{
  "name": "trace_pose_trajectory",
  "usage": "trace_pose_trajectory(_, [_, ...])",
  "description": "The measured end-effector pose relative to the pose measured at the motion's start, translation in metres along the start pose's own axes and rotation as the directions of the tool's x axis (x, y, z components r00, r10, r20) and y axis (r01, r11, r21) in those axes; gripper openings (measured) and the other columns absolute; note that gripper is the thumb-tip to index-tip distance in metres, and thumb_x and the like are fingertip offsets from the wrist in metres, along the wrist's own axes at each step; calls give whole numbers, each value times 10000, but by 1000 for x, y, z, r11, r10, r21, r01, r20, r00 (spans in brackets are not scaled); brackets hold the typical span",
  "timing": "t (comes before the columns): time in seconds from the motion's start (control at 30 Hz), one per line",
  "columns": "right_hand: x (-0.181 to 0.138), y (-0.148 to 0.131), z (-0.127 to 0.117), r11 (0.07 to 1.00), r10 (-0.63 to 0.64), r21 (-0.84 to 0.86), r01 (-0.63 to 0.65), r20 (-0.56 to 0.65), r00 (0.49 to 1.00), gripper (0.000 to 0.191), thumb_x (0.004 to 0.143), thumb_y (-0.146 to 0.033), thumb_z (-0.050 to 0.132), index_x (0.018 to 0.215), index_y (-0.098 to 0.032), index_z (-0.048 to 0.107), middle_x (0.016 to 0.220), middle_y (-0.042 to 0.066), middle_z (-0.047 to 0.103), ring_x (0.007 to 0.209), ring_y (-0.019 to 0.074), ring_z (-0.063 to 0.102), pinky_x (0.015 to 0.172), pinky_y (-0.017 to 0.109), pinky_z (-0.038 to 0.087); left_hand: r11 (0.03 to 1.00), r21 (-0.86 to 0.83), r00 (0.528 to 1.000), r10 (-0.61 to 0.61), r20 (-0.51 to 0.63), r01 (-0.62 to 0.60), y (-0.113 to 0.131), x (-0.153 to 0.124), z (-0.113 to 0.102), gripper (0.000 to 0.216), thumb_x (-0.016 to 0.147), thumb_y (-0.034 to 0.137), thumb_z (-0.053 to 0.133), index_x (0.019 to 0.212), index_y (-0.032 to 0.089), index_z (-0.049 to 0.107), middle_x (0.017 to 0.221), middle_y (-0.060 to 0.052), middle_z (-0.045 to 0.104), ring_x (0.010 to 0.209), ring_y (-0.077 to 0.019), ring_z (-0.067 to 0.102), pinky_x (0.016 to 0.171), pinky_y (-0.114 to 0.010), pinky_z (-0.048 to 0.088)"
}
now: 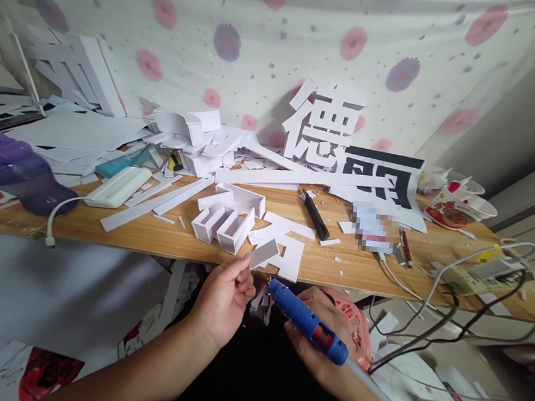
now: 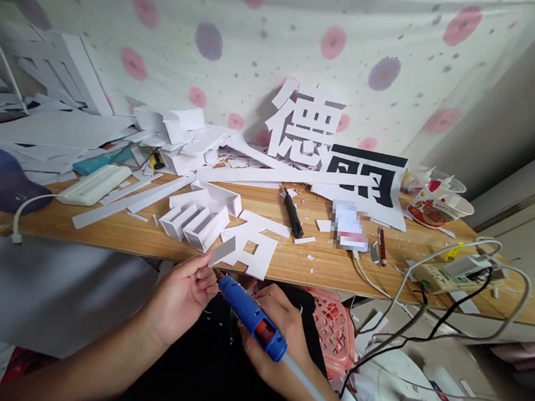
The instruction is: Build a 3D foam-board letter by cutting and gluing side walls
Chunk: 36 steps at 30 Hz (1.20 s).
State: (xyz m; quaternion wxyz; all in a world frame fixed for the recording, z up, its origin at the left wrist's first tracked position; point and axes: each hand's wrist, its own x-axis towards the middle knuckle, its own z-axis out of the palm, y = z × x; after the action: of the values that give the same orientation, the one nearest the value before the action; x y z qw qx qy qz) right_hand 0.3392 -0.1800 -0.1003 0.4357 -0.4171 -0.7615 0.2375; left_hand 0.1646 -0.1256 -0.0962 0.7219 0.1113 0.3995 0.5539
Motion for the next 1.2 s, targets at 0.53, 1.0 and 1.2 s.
trace_pose_trajectory(0.53, [-12,14,5,999,26,-37,-26,14,1000,152,736,-64,553,774,-205,511,793,21,512,702,153,517,591,270,427,995,-26,990,-97,-99,95,-2,-4,10,158,777,165,645,694,140,513,548,65,407,436,-41,360,424,-167,312])
trace_pose_trajectory(1.0, [-14,16,7,997,50,-52,-48,34,998,159,723,-55,549,767,-203,511,781,15,483,688,150,500,580,271,408,992,-45,987,-122,-108,118,0,-4,9,160,822,148,603,688,139,515,543,62,404,432,-45,371,430,-171,324])
trace_pose_trajectory(1.2, [-14,16,6,996,64,-55,-64,-2,998,158,752,-74,555,730,-209,474,773,4,474,655,133,488,563,266,390,990,-43,984,-138,-110,134,1,-3,11,209,841,153,581,660,154,477,507,71,358,425,-51,355,431,-172,317])
